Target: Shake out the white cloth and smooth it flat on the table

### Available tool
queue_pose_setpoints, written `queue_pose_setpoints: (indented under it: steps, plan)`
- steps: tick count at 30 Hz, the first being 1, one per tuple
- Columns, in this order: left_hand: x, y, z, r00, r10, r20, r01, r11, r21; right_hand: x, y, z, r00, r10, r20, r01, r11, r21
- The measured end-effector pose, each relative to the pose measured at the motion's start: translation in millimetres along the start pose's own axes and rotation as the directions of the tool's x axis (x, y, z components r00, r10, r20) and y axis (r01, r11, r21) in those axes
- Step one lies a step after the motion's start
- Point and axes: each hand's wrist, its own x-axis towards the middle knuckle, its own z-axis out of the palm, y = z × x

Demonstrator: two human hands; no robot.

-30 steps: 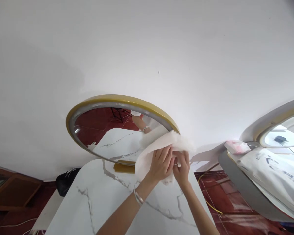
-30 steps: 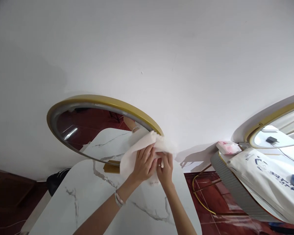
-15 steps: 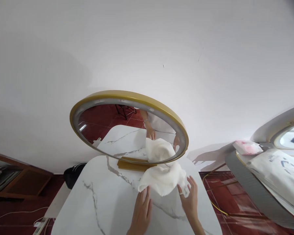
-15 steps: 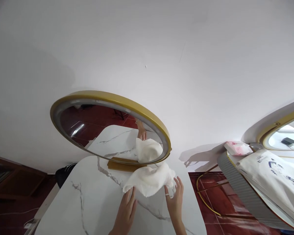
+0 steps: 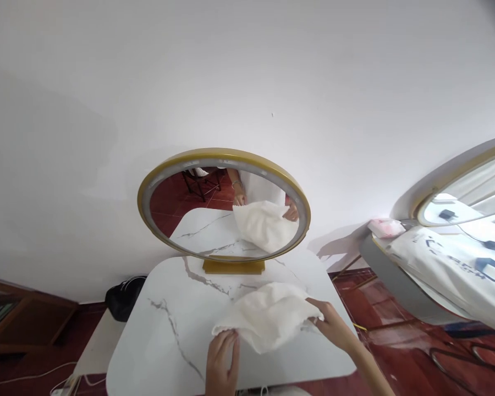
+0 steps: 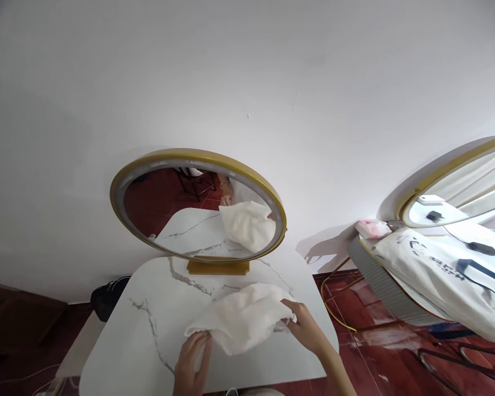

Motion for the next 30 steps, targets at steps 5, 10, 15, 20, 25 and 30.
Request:
queue_pose_setpoints:
  steps: [5,10,15,20,25,30]
  plan:
    - [7.6,0.6,-19.4,0.983,-0.044,0.18,0.038,0.999,0.036,-9.0,4.2,26.2,0.971,0.2,0.133,-0.204,0.979,0.02]
    - [22.8,24.0,-2.7,0.984,0.086,0.157,-0.085,0.996,-0.017,-10.8,13.4,64.1,0.953,0.297,-0.062,-0.295,0.955,0.034]
    - [73.0,65.7,40.8,0.887,0.088,0.453,-0.006,0.984,-0.181,-23.0,12.3,71.0,0.934,0.3,-0.195,-0.289,0.954,0.085]
    - [115.4,82.6,86.5,0.687,-0.014,0.726,0.196,0.966,-0.167,-15.7,10.0,62.4,0.959,0.203,-0.198,-0.189,0.978,0.089]
    - [120.5,79.6,92.2,0.659,0.045,0.751,0.216,0.945,-0.246,-7.1,12.7,47.0,0.98,0.08,-0.184,-0.061,0.992,0.108]
    - [112.4,87.8,80.1,0.671,0.085,0.737,0.254,0.907,-0.337,-5.5,11.7,36.8,0.971,-0.027,-0.236,0.068,0.984,0.165]
